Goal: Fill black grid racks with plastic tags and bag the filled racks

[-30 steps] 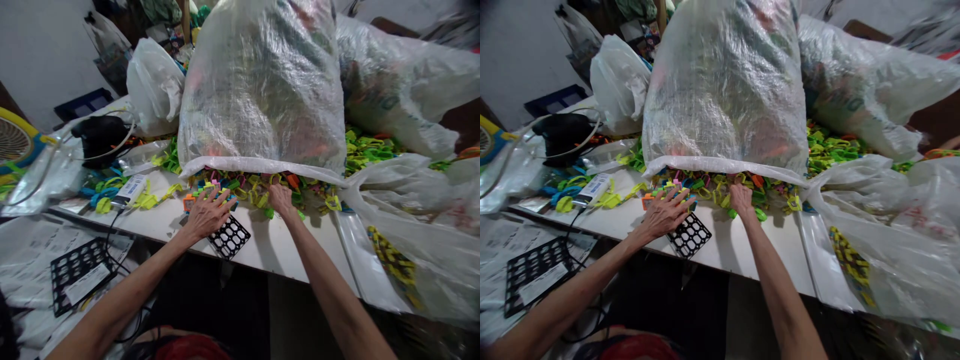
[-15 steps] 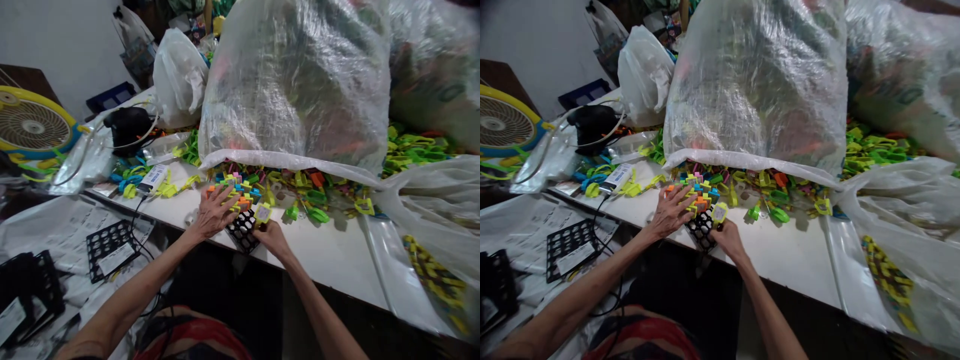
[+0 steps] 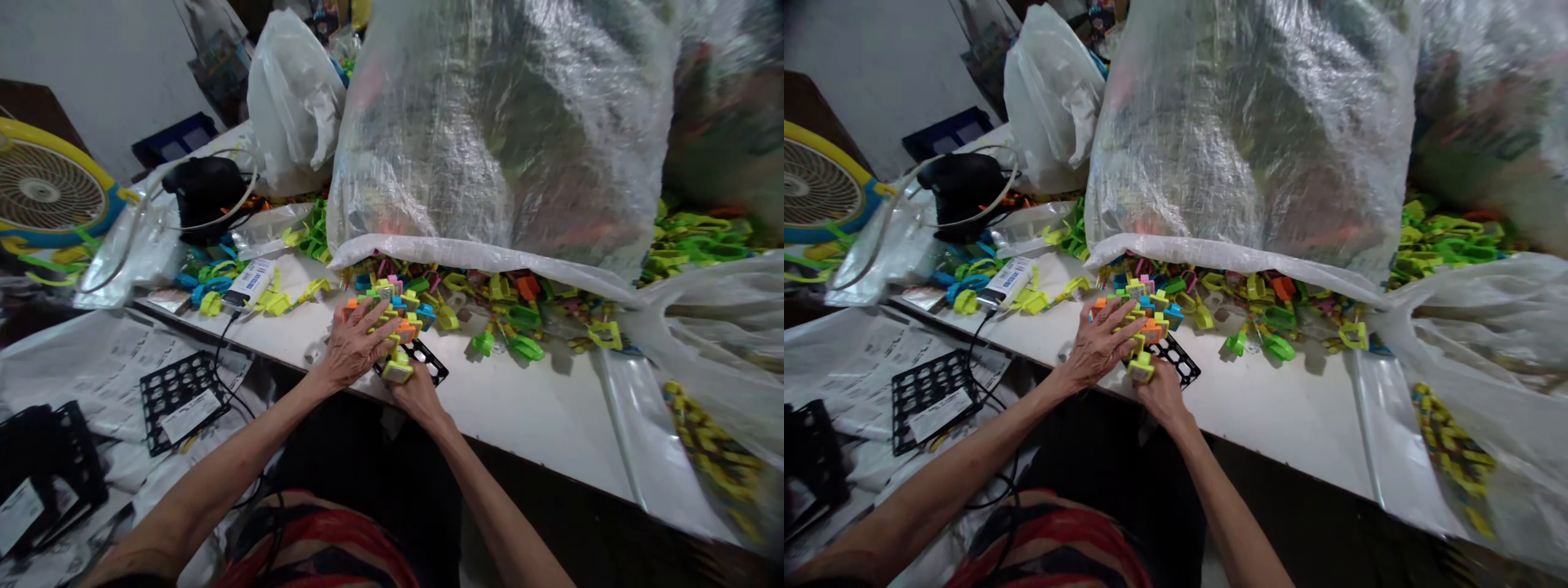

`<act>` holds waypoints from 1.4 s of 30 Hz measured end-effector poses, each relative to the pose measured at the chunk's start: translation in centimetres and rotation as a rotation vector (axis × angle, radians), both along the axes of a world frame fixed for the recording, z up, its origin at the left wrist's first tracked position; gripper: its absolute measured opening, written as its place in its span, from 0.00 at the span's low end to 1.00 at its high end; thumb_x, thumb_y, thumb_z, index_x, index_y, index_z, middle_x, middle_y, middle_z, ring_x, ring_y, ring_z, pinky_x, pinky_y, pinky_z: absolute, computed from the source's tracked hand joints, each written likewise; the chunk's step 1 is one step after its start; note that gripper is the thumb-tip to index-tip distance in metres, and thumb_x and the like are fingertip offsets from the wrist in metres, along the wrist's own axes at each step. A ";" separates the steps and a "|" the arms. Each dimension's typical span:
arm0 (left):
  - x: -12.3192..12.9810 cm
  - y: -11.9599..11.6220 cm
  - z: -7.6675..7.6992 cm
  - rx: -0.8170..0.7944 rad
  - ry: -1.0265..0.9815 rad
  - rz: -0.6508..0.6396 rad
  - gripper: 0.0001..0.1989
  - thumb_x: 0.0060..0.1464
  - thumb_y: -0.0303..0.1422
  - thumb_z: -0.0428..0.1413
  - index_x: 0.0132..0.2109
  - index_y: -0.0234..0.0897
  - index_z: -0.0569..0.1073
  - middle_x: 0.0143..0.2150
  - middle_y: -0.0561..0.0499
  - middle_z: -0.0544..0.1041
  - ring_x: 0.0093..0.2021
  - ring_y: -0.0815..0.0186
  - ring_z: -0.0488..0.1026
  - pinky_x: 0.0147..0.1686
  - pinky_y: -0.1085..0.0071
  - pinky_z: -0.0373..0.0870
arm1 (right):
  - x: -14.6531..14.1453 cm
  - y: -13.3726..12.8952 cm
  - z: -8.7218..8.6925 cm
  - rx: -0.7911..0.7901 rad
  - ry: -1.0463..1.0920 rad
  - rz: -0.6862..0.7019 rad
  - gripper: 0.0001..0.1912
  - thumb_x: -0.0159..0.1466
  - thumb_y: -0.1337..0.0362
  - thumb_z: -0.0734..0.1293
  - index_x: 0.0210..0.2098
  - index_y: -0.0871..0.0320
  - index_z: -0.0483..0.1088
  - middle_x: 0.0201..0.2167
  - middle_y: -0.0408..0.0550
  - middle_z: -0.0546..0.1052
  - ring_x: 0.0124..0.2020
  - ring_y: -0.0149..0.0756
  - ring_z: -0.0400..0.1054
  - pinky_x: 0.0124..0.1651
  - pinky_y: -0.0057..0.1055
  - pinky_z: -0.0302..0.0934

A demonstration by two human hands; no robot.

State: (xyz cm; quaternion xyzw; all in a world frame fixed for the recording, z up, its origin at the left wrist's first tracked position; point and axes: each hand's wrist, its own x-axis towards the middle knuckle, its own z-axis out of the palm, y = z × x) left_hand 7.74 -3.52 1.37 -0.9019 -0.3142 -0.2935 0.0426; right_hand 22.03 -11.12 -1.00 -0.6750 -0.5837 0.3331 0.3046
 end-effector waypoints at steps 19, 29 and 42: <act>1.3 -1.2 0.2 0.077 -0.058 -0.133 0.17 0.61 0.42 0.49 0.53 0.41 0.71 0.58 0.47 0.71 0.64 0.55 0.58 0.63 0.51 0.43 | 9.9 5.7 2.7 -0.207 -0.453 -0.268 0.22 0.58 0.67 0.63 0.52 0.63 0.67 0.34 0.56 0.78 0.38 0.46 0.74 0.40 0.36 0.64; 0.0 -1.1 1.2 0.044 -0.048 -0.192 0.15 0.61 0.39 0.49 0.51 0.41 0.72 0.58 0.46 0.71 0.64 0.56 0.58 0.63 0.52 0.45 | 11.3 2.7 3.3 -0.101 -0.586 -0.087 0.22 0.61 0.70 0.58 0.55 0.58 0.65 0.41 0.54 0.75 0.38 0.41 0.72 0.38 0.33 0.62; 0.1 -1.1 1.0 -0.011 -0.039 -0.170 0.15 0.62 0.38 0.48 0.51 0.40 0.72 0.59 0.47 0.70 0.65 0.57 0.56 0.64 0.52 0.42 | 10.7 0.4 1.1 0.059 -0.520 -0.111 0.08 0.54 0.69 0.60 0.31 0.62 0.71 0.31 0.53 0.75 0.30 0.38 0.67 0.29 0.28 0.55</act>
